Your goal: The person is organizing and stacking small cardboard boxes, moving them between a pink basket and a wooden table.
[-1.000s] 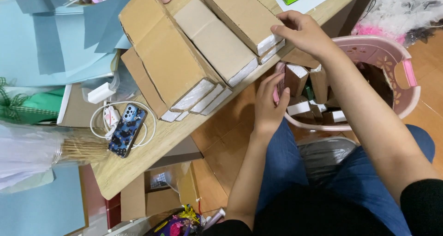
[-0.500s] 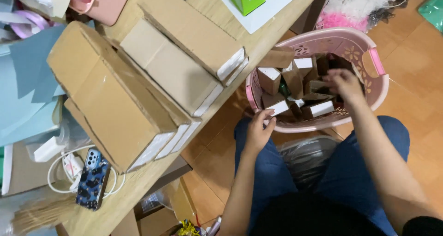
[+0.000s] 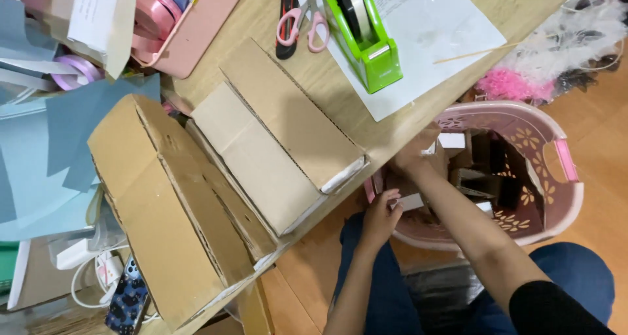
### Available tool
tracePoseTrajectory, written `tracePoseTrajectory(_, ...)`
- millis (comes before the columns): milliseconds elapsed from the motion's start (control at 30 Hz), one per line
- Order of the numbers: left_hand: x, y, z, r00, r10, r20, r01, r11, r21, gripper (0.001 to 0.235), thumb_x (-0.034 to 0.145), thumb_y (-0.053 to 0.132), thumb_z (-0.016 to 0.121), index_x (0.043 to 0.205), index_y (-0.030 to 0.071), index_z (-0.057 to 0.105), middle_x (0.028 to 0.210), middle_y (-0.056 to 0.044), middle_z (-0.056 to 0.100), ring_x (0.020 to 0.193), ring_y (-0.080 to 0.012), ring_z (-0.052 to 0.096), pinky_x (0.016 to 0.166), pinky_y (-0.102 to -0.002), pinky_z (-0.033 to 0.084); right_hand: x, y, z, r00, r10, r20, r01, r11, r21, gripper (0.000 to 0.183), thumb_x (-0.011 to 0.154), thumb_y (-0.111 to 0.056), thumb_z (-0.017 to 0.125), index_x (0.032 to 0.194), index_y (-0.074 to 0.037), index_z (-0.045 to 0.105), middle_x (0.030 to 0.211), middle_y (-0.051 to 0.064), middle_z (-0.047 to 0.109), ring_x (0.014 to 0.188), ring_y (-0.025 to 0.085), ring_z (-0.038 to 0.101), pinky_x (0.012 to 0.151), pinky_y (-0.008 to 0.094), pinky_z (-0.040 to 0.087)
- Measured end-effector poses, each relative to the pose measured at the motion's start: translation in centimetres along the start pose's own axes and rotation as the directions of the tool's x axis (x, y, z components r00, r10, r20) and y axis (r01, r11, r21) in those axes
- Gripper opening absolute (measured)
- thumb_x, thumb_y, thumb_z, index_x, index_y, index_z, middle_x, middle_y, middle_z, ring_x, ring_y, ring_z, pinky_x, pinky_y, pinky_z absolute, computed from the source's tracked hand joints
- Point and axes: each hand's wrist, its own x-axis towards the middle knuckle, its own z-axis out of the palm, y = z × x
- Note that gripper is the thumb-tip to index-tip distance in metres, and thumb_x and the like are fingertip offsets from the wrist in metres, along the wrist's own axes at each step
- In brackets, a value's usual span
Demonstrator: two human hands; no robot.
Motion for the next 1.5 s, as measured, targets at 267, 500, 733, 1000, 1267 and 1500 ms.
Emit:
tracePoseTrajectory(267, -0.5, -3.7, 1.4, 0.987, -0.158, -0.028, 0.143, 0.943, -0.301, 0.076, 0.089, 0.041, 0.077, 0.147, 0.005, 0.045, 0.143, -0.028, 0.052, 0.135, -0.0425, 0.05, 0.11, -0.049, 0.045, -7.7, -1.2, -6.6, 0.975, 0.195, -0.106, -0.102, 0.818, 0.566, 0.104, 0.061, -0.002, 0.082, 0.146, 0.018, 0.026, 0.136, 0.042, 0.046, 0.133, 0.054, 0.042, 0.115, 0.056, 0.033)
tracePoseTrajectory(500, -2.1, 2.3, 2.0, 0.987, 0.158, 0.023, -0.141, 0.928, -0.344, 0.098, 0.084, 0.039, 0.071, 0.155, -0.005, 0.018, 0.155, -0.033, 0.029, 0.139, -0.044, 0.039, 0.11, -0.05, 0.038, -16.8, 3.7, -12.3, 0.944, 0.302, -0.135, -0.011, 0.435, 0.9, 0.087, 0.077, -0.005, 0.057, 0.154, -0.014, 0.018, 0.152, 0.027, 0.028, 0.136, 0.047, 0.034, 0.106, 0.059, 0.038)
tracePoseTrajectory(733, -6.9, 6.9, 2.7, 0.888, 0.047, 0.457, 0.325, 0.639, -0.697, 0.089, 0.088, 0.043, 0.066, 0.157, 0.005, 0.026, 0.15, -0.024, 0.039, 0.116, -0.0327, 0.059, 0.087, -0.038, 0.056, -18.5, -0.2, -15.1, 0.918, 0.391, 0.068, -0.242, 0.415, 0.877, 0.075, 0.099, -0.048, 0.043, 0.153, -0.001, 0.018, 0.153, 0.024, 0.027, 0.142, 0.039, 0.031, 0.115, 0.051, 0.028)
tracePoseTrajectory(1000, -9.5, 8.2, 2.1, 0.891, 0.32, 0.322, 0.358, -0.059, -0.932, 0.066, 0.114, 0.042, 0.052, 0.156, -0.002, 0.028, 0.142, -0.026, 0.051, 0.125, -0.0377, 0.057, 0.102, -0.055, 0.05, -23.4, -8.4, -19.3, 0.956, 0.29, 0.033, -0.2, 0.568, 0.798, 0.06, 0.104, -0.031, 0.042, 0.151, 0.003, 0.031, 0.148, 0.027, 0.042, 0.133, 0.034, 0.045, 0.11, 0.043, 0.038)
tracePoseTrajectory(1267, -13.9, 12.7, 1.8, 0.95, 0.143, 0.278, 0.254, 0.165, -0.953, 0.063, 0.102, 0.049, 0.053, 0.15, 0.009, 0.044, 0.149, -0.009, 0.05, 0.133, -0.0216, 0.05, 0.111, -0.038, 0.04, -27.6, -15.5, -19.8, 0.889, 0.233, -0.393, 0.0, 0.861, 0.509, 0.098, 0.071, -0.01, 0.083, 0.147, 0.009, 0.024, 0.143, 0.033, 0.039, 0.13, 0.044, 0.047, 0.11, 0.047, 0.038)
tracePoseTrajectory(1500, -15.7, 13.0, -1.4, 0.909, 0.341, 0.238, 0.058, 0.462, -0.885, 0.058, 0.108, 0.048, 0.042, 0.148, 0.007, 0.045, 0.146, -0.015, 0.053, 0.121, -0.0234, 0.057, 0.111, -0.044, 0.045, -22.2, -17.0, -23.3, 0.797, 0.027, -0.603, 0.363, 0.777, 0.514, 0.095, 0.081, 0.01, 0.071, 0.153, -0.011, 0.013, 0.15, 0.028, 0.025, 0.139, 0.049, 0.041, 0.118, 0.057, 0.039)
